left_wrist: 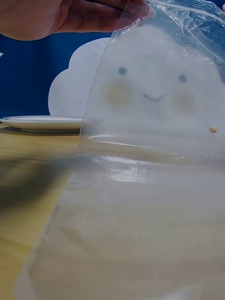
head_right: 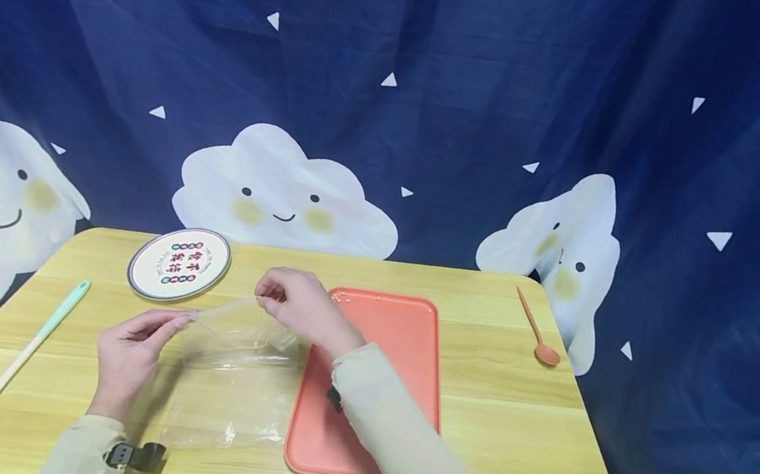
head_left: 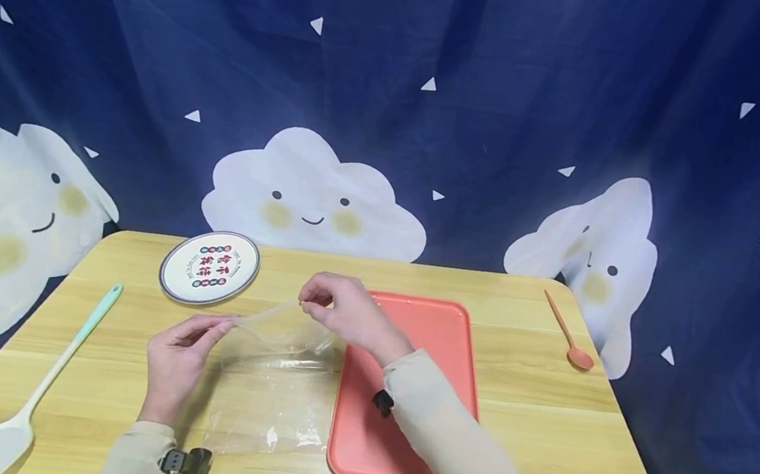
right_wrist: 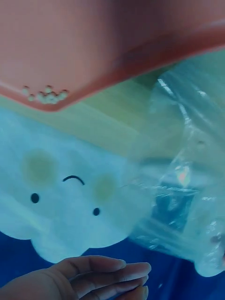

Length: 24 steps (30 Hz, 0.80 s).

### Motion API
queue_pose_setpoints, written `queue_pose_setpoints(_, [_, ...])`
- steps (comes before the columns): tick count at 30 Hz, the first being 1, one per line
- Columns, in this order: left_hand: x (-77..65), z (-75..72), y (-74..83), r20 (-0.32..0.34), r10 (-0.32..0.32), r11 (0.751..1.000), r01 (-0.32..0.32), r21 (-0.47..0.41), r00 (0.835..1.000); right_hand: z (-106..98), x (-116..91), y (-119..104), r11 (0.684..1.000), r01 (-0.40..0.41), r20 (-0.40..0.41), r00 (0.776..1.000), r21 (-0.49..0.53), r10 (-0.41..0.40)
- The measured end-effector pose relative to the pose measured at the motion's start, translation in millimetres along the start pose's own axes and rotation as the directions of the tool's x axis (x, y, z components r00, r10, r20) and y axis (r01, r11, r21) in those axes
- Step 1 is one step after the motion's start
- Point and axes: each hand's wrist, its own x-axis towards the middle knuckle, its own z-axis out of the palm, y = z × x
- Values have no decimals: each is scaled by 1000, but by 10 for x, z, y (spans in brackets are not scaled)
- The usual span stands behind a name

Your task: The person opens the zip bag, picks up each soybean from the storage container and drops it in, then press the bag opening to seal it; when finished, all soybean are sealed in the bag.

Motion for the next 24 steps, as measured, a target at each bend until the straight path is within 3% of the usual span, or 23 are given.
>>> queue_pose_setpoints(13, [14, 7, -1, 33, -29, 997, 31, -69, 999, 275, 129, -17, 995, -31, 96, 995, -90, 40])
queue_pose_setpoints(18, [18, 22, -10, 40, -36, 997, 39, -71, 999, 220, 72, 27, 994, -8, 63, 998, -113, 15])
queue_pose_setpoints(24, [28, 19, -29, 41, -31, 997, 34, -65, 999, 3, -53, 150, 997, 7, -10, 1000, -71, -8])
